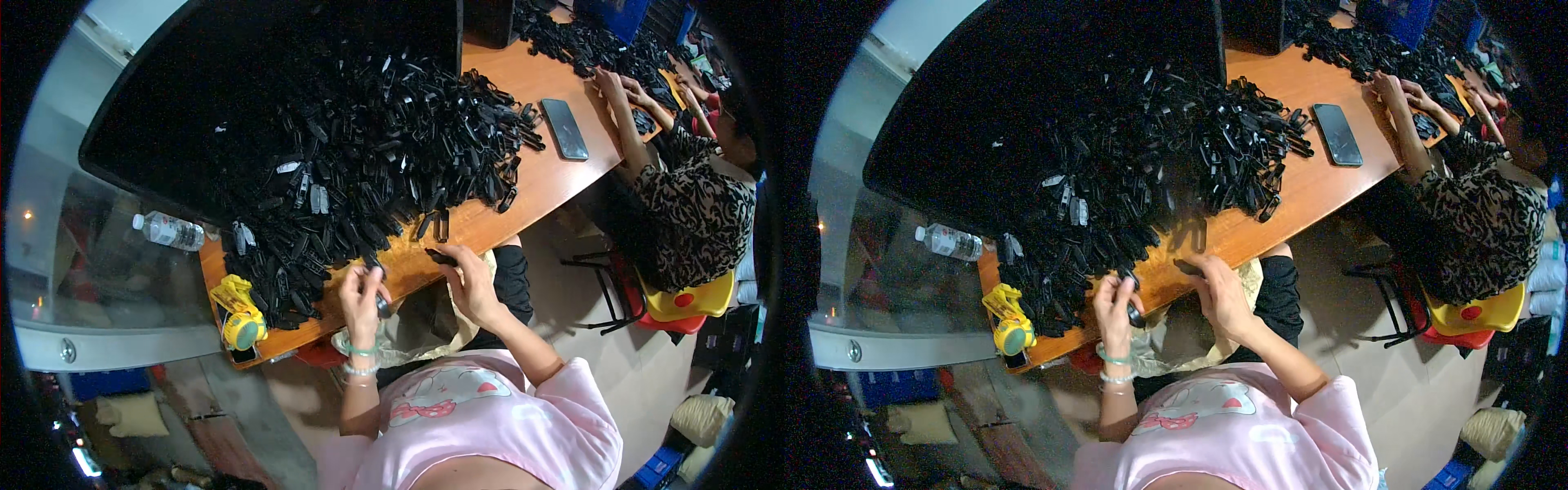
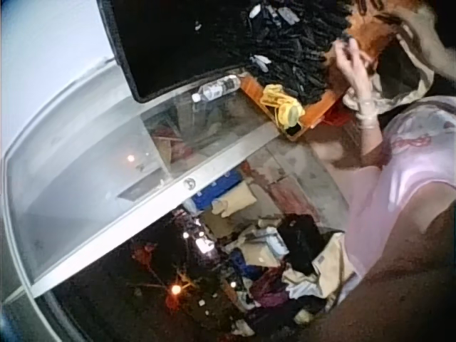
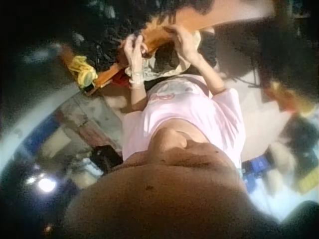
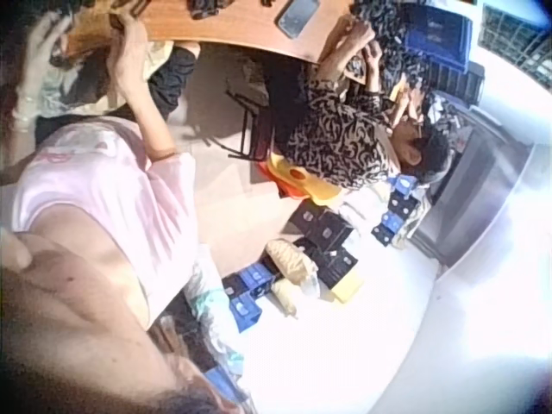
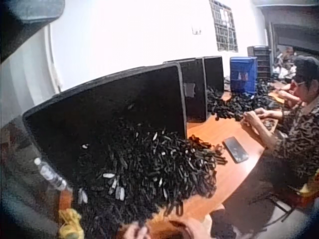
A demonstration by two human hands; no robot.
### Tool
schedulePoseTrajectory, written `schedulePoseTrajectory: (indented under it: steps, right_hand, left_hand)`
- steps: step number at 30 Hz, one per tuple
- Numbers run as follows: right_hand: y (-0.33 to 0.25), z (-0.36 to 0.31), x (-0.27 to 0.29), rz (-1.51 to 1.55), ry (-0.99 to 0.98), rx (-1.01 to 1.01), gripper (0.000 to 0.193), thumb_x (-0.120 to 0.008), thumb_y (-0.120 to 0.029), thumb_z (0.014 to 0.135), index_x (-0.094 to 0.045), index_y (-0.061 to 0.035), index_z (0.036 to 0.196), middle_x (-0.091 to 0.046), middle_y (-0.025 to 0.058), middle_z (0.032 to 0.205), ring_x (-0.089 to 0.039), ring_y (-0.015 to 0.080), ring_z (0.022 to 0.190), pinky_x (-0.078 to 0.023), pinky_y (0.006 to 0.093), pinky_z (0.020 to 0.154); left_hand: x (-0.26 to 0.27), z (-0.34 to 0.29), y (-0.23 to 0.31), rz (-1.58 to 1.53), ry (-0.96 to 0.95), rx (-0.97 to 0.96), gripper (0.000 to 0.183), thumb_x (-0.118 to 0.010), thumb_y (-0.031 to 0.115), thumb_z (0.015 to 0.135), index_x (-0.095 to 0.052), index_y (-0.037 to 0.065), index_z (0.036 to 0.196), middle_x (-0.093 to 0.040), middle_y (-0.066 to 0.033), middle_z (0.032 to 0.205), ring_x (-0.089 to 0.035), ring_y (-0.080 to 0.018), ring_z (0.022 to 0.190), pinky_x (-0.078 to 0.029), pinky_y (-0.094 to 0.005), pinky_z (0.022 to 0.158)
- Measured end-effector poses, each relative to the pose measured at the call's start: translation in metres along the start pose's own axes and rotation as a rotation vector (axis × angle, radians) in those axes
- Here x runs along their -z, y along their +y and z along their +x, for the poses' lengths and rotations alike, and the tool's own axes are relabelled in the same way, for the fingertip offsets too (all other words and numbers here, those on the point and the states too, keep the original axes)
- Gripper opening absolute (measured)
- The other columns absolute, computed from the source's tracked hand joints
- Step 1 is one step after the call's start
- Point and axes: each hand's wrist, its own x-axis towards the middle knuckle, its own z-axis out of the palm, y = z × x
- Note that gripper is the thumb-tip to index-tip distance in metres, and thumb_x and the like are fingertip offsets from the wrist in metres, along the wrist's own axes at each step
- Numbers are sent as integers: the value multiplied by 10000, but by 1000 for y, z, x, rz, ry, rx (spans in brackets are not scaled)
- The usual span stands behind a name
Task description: The person repeatedly takes black plastic pieces from a pile on the table, snaps the components together by hand, and drops the assembled parts into a bag.
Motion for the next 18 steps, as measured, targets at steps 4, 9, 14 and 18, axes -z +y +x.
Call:
schedulePoseTrajectory:
  steps: [4,9,14,18]
  right_hand:
    - [-26,-3,25,550,-337,-570,284,-464,-73,922,-491,-15,1200,-570,79,900,-541,151,791,-441,284,657]
    - [-44,-8,31,637,-485,-585,304,-474,-118,936,-486,-13,1221,-564,94,1036,-532,132,878,-444,261,770]
    - [-45,-5,31,374,-456,-163,296,-517,-57,888,-503,42,1167,-563,176,1038,-574,287,954,-450,342,814]
    - [-44,-12,23,217,-396,32,354,-557,15,817,-497,53,1164,-548,201,964,-566,363,863,-467,376,730]
  left_hand:
    - [-17,-36,21,-71,-196,45,263,-604,61,840,-514,-18,1074,-635,-104,868,-507,-82,526,-422,-208,494]
    - [-14,-51,27,162,-286,-76,215,-629,24,822,-588,-52,1019,-599,-49,813,-516,-72,570,-400,-207,506]
    - [-13,-56,33,195,-280,-186,185,-626,-1,814,-590,-54,987,-581,-50,803,-506,-71,560,-397,-207,496]
    - [-12,-56,38,262,-257,-250,147,-636,8,812,-595,-52,940,-570,-52,774,-502,-75,546,-394,-207,488]
